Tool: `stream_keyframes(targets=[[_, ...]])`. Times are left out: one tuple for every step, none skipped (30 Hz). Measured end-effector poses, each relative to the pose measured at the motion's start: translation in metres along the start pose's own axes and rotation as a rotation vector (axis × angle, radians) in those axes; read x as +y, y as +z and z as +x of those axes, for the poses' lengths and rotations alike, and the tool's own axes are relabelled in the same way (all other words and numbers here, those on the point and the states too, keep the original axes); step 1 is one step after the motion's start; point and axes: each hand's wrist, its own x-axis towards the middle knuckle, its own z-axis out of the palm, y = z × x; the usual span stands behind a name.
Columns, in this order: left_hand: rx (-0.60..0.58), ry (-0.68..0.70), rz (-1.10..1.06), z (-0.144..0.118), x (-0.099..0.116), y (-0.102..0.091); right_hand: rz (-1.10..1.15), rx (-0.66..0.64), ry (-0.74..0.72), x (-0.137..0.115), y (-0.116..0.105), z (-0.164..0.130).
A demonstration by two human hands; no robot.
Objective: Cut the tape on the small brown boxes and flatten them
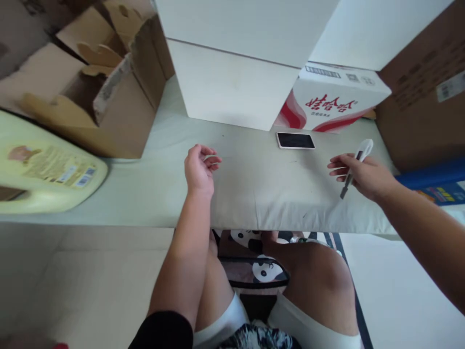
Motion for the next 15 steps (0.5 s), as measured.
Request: stream_keyframes(targets=[[0.031, 0.016, -0.021, 0.001, 0.004, -0.003, 0.001, -0.038, 0.037, -0.014, 0.012, -0.004], [0.057, 0.032, -0.043, 0.001, 0.008, -0.007, -0.007, -0.071, 0.044, -0.027, 0.026, -0.009], [0.079, 0.053, -0.067, 0.002, 0.012, -0.01, -0.017, -0.108, 0.039, -0.041, 0.042, -0.012], [0.1, 0.081, -0.091, 0.002, 0.016, -0.013, -0.029, -0.147, 0.026, -0.054, 0.06, -0.016], [0.123, 0.12, -0.116, 0.002, 0.02, -0.015, -0.038, -0.185, 0.008, -0.066, 0.079, -0.018], [0.15, 0.166, -0.14, 0.002, 0.024, -0.018, -0.052, -0.227, -0.019, -0.079, 0.1, -0.021], [0.18, 0.211, -0.162, 0.003, 0.028, -0.021, -0.069, -0.269, -0.053, -0.092, 0.122, -0.023], [0.21, 0.256, -0.18, 0.003, 0.032, -0.024, -0.084, -0.311, -0.101, -0.106, 0.144, -0.025], [0.236, 0.3, -0.193, 0.004, 0.036, -0.027, -0.124, -0.382, -0.193, -0.12, 0.166, -0.028], [0.262, 0.341, -0.203, 0.005, 0.039, -0.029, -0.155, -0.444, -0.29, -0.135, 0.188, -0.031], [0.288, 0.377, -0.213, 0.007, 0.042, -0.032, -0.17, -0.49, -0.392, -0.151, 0.21, -0.035], [0.315, 0.405, -0.225, 0.009, 0.045, -0.034, -0.184, -0.544, -0.511, -0.168, 0.231, -0.04], [0.342, 0.422, -0.242, 0.01, 0.048, -0.036, -0.186, -0.574, -0.635, -0.185, 0.251, -0.045], [0.363, 0.43, -0.264, 0.012, 0.05, -0.037, -0.189, -0.603, -0.74, -0.202, 0.269, -0.051], [0.377, 0.429, -0.287, 0.014, 0.052, -0.038, -0.205, -0.65, -0.819, -0.218, 0.287, -0.055]])
